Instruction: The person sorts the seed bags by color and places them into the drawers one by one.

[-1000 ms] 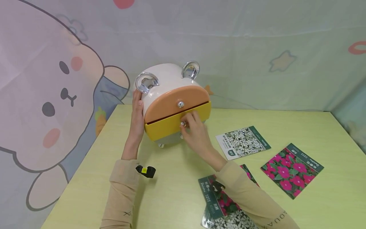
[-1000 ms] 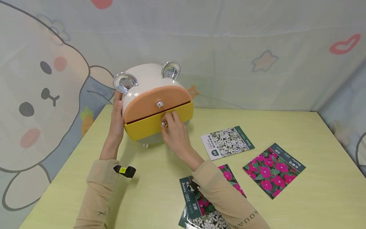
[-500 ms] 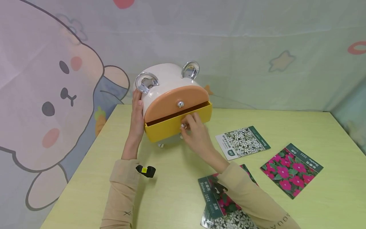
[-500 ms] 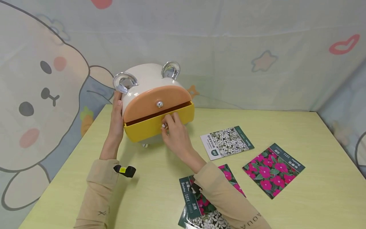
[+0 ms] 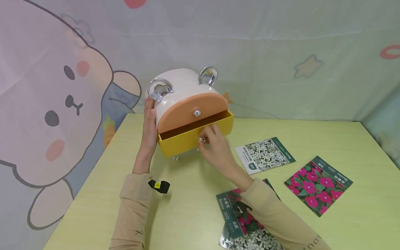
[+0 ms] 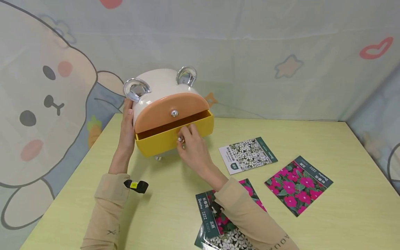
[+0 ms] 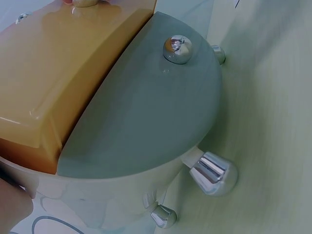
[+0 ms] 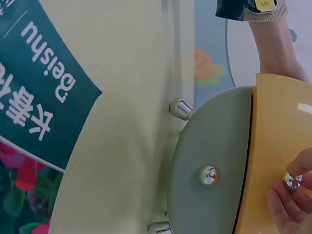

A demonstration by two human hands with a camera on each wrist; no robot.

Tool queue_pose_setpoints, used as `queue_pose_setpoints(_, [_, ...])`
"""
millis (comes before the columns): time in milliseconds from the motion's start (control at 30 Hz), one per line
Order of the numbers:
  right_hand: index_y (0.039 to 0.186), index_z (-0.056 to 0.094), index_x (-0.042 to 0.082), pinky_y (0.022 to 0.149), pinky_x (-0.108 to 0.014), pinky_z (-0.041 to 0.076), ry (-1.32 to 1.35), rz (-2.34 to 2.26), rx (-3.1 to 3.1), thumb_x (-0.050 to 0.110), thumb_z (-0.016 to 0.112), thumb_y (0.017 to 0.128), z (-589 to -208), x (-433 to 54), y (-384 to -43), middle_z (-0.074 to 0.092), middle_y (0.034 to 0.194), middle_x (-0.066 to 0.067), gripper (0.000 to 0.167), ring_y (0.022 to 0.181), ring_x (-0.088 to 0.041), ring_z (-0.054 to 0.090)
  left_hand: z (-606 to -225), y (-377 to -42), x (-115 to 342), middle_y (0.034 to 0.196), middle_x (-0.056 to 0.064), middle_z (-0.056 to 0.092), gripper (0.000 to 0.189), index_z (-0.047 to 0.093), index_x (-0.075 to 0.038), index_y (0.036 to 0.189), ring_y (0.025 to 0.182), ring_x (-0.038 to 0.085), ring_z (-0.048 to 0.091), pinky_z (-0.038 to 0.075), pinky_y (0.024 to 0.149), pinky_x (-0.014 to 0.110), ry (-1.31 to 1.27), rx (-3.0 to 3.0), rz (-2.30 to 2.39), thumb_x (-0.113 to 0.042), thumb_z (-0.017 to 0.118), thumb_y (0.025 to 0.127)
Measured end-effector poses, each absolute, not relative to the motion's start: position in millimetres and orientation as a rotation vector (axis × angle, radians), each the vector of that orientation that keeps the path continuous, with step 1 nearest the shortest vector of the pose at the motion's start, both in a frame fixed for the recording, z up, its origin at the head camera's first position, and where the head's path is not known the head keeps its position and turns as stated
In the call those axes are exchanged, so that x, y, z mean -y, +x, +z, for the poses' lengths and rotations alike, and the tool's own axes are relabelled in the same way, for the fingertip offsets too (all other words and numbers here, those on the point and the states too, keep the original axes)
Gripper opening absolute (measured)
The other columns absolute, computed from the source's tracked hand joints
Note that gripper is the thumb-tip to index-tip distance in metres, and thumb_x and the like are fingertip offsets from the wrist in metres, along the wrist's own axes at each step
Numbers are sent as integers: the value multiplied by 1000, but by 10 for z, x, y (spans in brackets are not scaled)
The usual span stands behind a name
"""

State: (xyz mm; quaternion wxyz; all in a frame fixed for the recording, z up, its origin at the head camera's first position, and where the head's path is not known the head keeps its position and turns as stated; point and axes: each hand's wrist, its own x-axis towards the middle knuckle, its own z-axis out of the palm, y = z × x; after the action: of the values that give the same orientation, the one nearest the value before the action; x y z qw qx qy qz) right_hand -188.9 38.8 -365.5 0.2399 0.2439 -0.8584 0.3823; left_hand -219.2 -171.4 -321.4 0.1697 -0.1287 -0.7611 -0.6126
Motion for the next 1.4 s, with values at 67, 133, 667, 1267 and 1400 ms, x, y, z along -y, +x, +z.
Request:
queue_pose_setpoints(67, [94,56,4,73,-22,57,666,1057,2353,-1,67,82,-3655,-394,-1876,49,94,-9,17,83,-18,63,-3215,-2194,1716,164,3,1,54,14,-17,155,152,19,-7,-4,123,50,-368,2159,-1741,-23,20,102])
queue_pose_setpoints(133, [94,56,4,73,-21,57,665,1066,2354,-2,67,82,-3660,-402,-1864,49,94,-9,17,83,-18,64,-3215,-2195,1715,164,4,1,54,14,-16,155,152,19,-7,-4,123,50,-373,2155,-1741,-23,20,102])
queue_pose_setpoints(667, [92,55,4,73,-21,56,680,1074,2341,-3,67,80,-3656,-459,-1762,49,91,-8,18,82,-18,64,-3210,-2195,1715,164,3,-1,55,14,-17,156,152,19,-8,-5,122,51,-377,2164,-1749,-25,20,102])
queue_pose_setpoints(1267, [89,54,6,71,-21,56,746,996,2361,-2,67,80,-3609,-552,-1638,48,91,-6,18,82,-16,63,-3218,-2194,1711,164,4,-1,55,15,-16,155,152,19,-9,-5,122,51,-379,2156,-1754,-23,20,101])
queue_pose_setpoints(1400, [89,53,6,70,-20,55,768,953,2364,-1,67,80,-3595,-574,-1612,46,89,-5,18,82,-16,64,-3215,-2197,1714,164,4,-2,55,15,-15,155,152,19,-9,-6,122,51,-382,2152,-1754,-23,19,101])
